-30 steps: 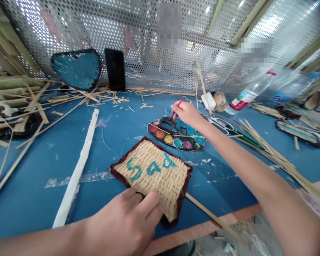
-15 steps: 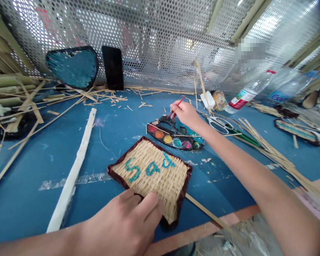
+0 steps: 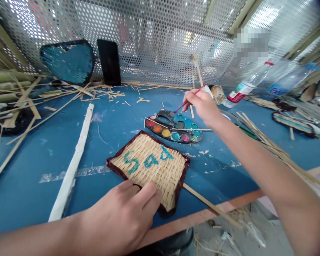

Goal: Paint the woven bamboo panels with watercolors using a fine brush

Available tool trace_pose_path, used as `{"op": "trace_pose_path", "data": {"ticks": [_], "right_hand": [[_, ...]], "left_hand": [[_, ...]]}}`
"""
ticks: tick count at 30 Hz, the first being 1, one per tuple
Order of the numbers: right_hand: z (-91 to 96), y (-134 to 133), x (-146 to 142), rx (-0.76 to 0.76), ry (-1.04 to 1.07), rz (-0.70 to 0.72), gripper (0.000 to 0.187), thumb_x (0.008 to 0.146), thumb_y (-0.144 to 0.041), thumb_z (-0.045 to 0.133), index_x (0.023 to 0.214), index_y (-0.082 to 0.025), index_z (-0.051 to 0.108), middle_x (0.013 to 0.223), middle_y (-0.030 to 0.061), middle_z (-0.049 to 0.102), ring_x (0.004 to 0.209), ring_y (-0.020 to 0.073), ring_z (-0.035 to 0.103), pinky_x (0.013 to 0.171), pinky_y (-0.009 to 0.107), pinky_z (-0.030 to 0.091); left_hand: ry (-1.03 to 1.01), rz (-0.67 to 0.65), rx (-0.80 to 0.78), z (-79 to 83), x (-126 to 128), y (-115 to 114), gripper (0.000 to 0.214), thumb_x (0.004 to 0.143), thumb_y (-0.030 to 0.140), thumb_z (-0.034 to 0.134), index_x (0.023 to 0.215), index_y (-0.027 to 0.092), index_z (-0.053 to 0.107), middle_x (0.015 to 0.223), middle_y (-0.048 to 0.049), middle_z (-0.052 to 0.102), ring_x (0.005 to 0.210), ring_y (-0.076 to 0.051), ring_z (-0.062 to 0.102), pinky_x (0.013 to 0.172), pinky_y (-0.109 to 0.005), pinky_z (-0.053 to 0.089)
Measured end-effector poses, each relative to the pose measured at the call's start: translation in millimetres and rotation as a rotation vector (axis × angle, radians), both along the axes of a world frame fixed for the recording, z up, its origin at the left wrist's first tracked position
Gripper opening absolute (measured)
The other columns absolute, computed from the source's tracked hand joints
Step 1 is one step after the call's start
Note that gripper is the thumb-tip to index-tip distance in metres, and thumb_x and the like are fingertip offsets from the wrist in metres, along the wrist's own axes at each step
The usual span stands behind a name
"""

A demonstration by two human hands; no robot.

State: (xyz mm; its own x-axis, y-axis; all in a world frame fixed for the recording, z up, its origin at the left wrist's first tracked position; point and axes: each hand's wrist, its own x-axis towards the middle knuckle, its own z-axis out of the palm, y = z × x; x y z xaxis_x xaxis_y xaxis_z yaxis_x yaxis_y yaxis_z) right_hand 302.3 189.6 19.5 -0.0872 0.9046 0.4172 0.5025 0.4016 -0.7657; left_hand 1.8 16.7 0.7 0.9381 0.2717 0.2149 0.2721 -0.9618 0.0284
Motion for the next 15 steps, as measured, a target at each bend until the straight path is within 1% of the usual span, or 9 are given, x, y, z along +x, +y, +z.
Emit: {"op": "trace_pose_path", "data": {"ticks": [2,4,6,8,11,15], "right_hand": [[7.8,-33,3,0.009,-0.030,0.045,0.035,0.093,-0.048,0.052,0.071,-0.022,0.057,0.061,0.0004,0.058,0.057,0.0147,0.059,0.062,0.031,0.048],[10.9,-69,1,-0.013,-0.104,0.096,0.032,0.095,-0.045,0.050,0.074,-0.022,0.058,0.065,0.0007,0.060,0.059,0.0150,0.060,0.063,0.032,0.047],[9.4,-98,-2,-0.003,-0.233,0.166,0.029,0.097,-0.040,0.047,0.077,-0.023,0.060,0.067,0.0010,0.062,0.064,0.0163,0.060,0.068,0.035,0.045],[4.7,-118,-6,0.037,-0.346,0.235,0.027,0.098,-0.033,0.044,0.078,-0.023,0.059,0.068,0.0004,0.064,0.069,0.0172,0.060,0.076,0.037,0.042],[-4.5,-128,-10,0.071,-0.412,0.287,0.025,0.098,-0.027,0.043,0.078,-0.024,0.057,0.070,-0.0012,0.065,0.072,0.0171,0.059,0.084,0.039,0.036],[-13.4,-125,-13,0.083,-0.454,0.319,0.021,0.097,-0.023,0.044,0.080,-0.023,0.056,0.070,-0.0023,0.064,0.071,0.0158,0.056,0.081,0.037,0.034]], "left_hand": [[0.020,0.000,-0.004,-1.6,-1,0,0.014,0.090,0.014,0.048,0.080,0.017,0.059,0.088,-0.0048,0.059,0.070,-0.019,0.054,0.052,-0.036,0.036],[0.038,0.007,-0.010,-3.0,-1,0,0.013,0.090,0.014,0.048,0.085,0.017,0.060,0.091,-0.0047,0.059,0.070,-0.020,0.055,0.052,-0.038,0.038],[0.041,0.002,-0.013,-3.8,-2,0,0.014,0.090,0.015,0.047,0.086,0.017,0.060,0.091,-0.0045,0.059,0.069,-0.020,0.055,0.052,-0.039,0.038],[0.034,-0.006,-0.006,-4.0,-2,0,0.015,0.090,0.017,0.047,0.084,0.017,0.060,0.090,-0.0041,0.058,0.068,-0.019,0.055,0.050,-0.039,0.038],[0.030,0.005,0.016,-3.7,-1,0,0.015,0.090,0.018,0.048,0.085,0.016,0.061,0.089,-0.0039,0.058,0.066,-0.018,0.054,0.050,-0.038,0.038],[0.024,0.006,0.025,-3.9,-1,0,0.015,0.089,0.016,0.048,0.086,0.016,0.063,0.092,-0.0050,0.060,0.064,-0.017,0.053,0.051,-0.038,0.039]]}}
